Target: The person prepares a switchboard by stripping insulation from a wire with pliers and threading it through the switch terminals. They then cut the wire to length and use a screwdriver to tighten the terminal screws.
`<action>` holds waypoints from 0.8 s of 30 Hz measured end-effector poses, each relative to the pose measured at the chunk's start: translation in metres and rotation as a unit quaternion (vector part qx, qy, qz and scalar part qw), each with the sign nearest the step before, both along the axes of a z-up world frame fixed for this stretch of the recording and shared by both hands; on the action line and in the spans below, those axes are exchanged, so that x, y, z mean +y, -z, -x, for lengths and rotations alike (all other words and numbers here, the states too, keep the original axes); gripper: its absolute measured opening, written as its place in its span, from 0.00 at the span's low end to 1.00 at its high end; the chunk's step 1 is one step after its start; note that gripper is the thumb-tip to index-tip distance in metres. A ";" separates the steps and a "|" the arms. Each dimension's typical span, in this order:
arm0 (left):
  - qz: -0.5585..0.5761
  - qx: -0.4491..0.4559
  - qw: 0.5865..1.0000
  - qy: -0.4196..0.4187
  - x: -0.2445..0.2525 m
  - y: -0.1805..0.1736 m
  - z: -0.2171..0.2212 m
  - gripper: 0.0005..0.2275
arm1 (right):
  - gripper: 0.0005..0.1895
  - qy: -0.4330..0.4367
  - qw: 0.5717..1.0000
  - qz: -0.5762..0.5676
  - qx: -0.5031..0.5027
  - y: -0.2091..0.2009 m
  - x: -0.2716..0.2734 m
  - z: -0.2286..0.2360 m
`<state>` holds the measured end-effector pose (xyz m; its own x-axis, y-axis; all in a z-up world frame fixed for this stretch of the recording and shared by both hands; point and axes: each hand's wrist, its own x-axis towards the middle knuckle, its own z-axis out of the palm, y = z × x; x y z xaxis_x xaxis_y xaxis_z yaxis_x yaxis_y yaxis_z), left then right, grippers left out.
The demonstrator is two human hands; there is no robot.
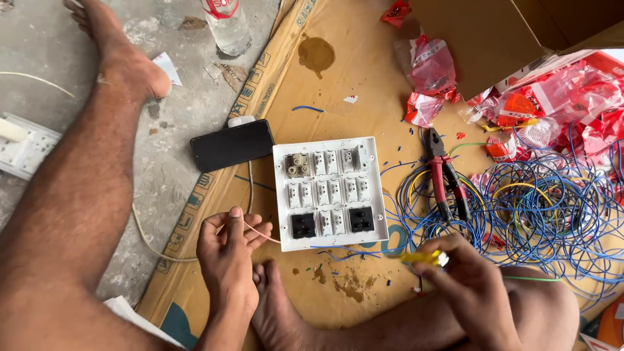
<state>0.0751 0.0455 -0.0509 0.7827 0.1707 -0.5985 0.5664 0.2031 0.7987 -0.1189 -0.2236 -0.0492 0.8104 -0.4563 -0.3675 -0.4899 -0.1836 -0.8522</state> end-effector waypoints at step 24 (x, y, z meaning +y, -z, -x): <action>-0.449 -0.133 0.750 0.467 -0.021 0.048 -0.003 0.22 | 0.18 -0.105 0.916 0.265 -0.282 0.015 0.012 -0.117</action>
